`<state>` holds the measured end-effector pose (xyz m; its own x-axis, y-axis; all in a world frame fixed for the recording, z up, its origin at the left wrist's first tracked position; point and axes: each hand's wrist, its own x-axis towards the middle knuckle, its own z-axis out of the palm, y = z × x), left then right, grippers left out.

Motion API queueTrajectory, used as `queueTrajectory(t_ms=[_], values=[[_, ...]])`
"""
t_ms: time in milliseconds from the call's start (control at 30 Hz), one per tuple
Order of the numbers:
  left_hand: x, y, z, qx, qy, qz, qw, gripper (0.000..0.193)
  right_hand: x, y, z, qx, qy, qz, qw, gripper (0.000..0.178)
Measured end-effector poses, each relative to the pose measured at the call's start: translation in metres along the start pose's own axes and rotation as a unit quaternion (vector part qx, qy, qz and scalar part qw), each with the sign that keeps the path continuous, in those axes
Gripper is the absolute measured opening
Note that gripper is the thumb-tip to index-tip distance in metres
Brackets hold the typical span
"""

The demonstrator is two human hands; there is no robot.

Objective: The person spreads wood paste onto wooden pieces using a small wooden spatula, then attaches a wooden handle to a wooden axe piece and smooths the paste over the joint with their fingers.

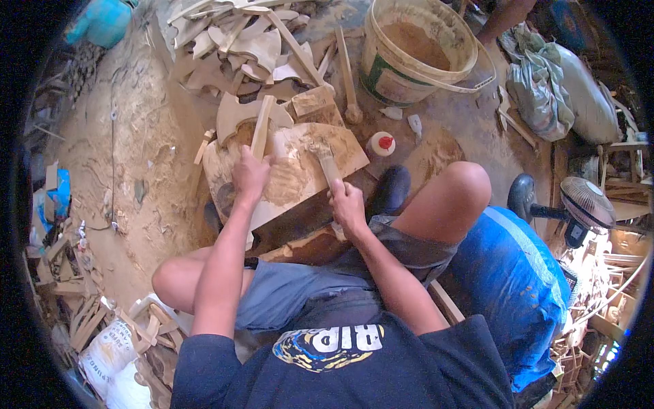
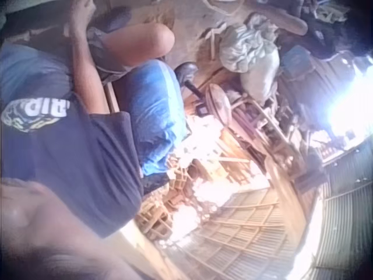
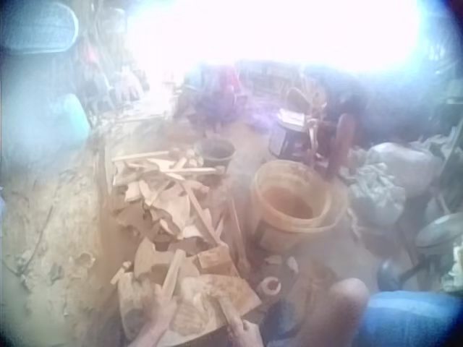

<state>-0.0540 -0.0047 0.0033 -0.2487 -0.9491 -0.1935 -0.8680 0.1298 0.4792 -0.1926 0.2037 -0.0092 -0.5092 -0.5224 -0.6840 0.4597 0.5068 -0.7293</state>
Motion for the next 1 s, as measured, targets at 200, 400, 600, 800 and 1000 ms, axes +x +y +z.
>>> queueTrajectory(t_ms=[200, 400, 600, 800, 1000], values=[[0.004, -0.005, 0.01, 0.006, -0.006, -0.003, 1.0, 0.057, -0.021, -0.006, -0.018, -0.055, 0.008, -0.033, 0.998, 0.041], [0.001, -0.005, 0.006, 0.02, 0.003, -0.001, 1.0, 0.056, -0.053, -0.074, -0.019, -0.381, 0.069, -0.216, 0.896, 0.03], [-0.004, 0.012, 0.004, 0.009, -0.007, -0.002, 1.0, 0.055, -0.039, -0.061, -0.01, -0.614, 0.124, -0.384, 0.678, 0.059], [0.003, -0.003, 0.01, 0.02, 0.001, -0.009, 1.0, 0.058, -0.053, -0.013, -0.002, -0.702, 0.114, -0.334, 0.619, 0.061], [0.002, -0.002, 0.003, 0.009, 0.017, 0.004, 1.0, 0.058, -0.082, -0.056, -0.016, -0.665, 0.086, -0.32, 0.67, 0.057]])
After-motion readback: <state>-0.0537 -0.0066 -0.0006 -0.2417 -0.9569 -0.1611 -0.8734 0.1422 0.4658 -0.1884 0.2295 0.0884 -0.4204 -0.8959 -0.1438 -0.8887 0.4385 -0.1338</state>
